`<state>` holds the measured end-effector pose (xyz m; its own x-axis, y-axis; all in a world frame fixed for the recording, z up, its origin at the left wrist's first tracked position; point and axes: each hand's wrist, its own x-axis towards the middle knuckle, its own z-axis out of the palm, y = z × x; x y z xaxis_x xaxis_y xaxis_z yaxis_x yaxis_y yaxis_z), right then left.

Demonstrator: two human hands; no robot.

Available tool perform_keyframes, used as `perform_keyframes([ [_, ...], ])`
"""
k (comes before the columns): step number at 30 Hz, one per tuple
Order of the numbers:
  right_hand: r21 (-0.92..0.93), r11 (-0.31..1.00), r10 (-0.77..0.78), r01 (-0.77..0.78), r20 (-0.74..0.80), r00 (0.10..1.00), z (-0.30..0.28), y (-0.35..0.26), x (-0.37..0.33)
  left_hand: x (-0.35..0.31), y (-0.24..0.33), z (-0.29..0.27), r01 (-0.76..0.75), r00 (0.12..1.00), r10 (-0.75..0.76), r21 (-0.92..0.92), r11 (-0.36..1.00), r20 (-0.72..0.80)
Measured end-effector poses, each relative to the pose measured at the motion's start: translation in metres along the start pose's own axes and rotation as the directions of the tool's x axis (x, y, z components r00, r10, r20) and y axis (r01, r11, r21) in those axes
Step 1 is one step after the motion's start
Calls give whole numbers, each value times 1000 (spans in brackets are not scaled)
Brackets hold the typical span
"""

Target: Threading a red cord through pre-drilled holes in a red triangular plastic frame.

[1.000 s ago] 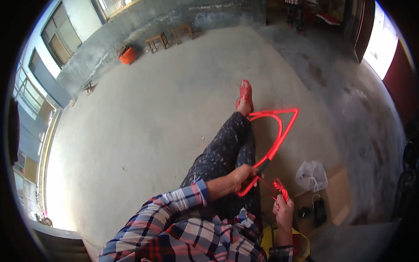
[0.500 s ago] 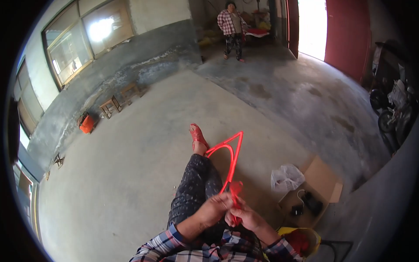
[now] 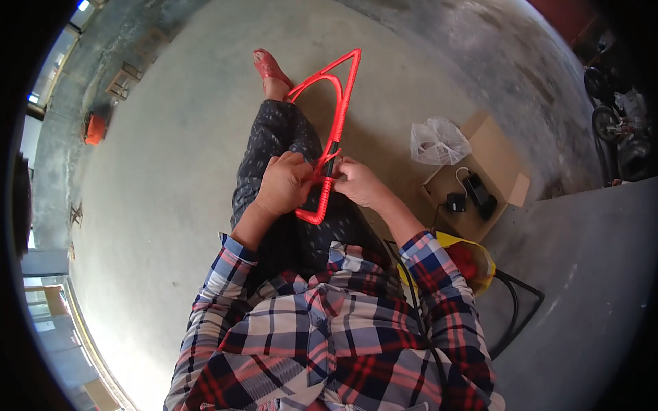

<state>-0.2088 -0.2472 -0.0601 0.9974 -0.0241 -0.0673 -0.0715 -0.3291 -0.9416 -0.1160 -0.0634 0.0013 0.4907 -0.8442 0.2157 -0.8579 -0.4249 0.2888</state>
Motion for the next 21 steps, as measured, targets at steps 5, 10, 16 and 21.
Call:
perform_keyframes([
  [5, 159, 987, 35, -16, -115, 993, 1, 2, -19, 2, 12, 18, 80, 986, -118, -282, 956, -118],
  [10, 607, 755, 62, 248, -442, 895, -60, -45, -84, -2, 13, 25, 313, 890, -451, -619, 720, -75],
  [16, 724, 383, -93, 573, -587, 804, -155, -40, -173, 6, 22, 32, 477, 817, -346, -878, -44, 461],
  [21, 743, 528, 261, 412, -603, 754, -120, -16, -139, 5, 26, 30, 501, 804, -325, -862, -82, 498],
])
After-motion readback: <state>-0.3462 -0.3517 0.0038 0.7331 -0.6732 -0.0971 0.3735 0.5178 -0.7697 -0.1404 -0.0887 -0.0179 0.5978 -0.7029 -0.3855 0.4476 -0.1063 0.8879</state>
